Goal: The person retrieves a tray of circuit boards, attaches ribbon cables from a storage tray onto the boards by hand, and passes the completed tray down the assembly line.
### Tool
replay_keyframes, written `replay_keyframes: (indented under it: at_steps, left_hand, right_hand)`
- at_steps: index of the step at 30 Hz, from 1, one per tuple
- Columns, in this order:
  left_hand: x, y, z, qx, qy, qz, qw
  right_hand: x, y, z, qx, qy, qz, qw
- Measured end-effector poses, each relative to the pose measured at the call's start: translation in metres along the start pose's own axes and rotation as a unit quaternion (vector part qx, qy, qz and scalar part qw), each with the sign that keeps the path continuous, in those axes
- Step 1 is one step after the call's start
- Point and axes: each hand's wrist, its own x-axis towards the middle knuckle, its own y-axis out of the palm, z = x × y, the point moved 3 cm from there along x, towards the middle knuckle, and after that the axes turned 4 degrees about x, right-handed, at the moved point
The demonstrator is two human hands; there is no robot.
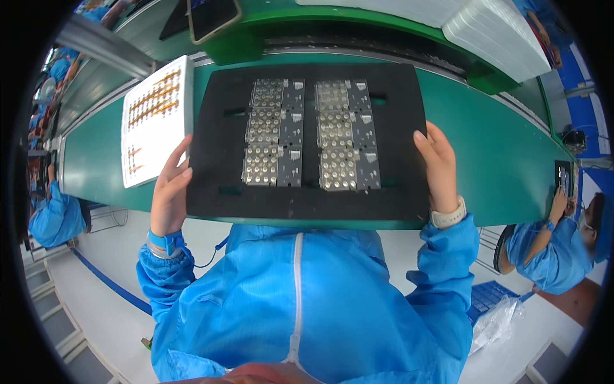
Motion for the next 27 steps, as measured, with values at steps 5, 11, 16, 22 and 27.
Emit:
replay_keyframes:
  at_steps: [5, 11, 16, 22, 27]
  left_hand:
    - [0.012, 0.009, -0.009, 0.208, -0.012, -0.058, 0.976]
    - [0.049, 0.079, -0.024, 0.470, 0.204, 0.044, 0.858]
    - [0.108, 0.125, -0.012, 0.571, 0.288, 0.035, 0.768]
    - [0.114, 0.121, -0.004, 0.562, 0.283, 0.031, 0.776]
    - [0.108, 0.125, -0.004, 0.566, 0.264, 0.027, 0.781]
  right_hand:
    - [0.017, -0.015, -0.006, -0.051, -0.056, -0.024, 0.997]
    - [0.047, 0.025, 0.040, -0.438, -0.270, 0.062, 0.855]
    - [0.080, 0.076, 0.018, -0.439, -0.329, 0.206, 0.810]
    - [0.083, 0.077, 0.015, -0.432, -0.302, 0.230, 0.818]
    - [0.084, 0.076, 0.016, -0.430, -0.296, 0.229, 0.821]
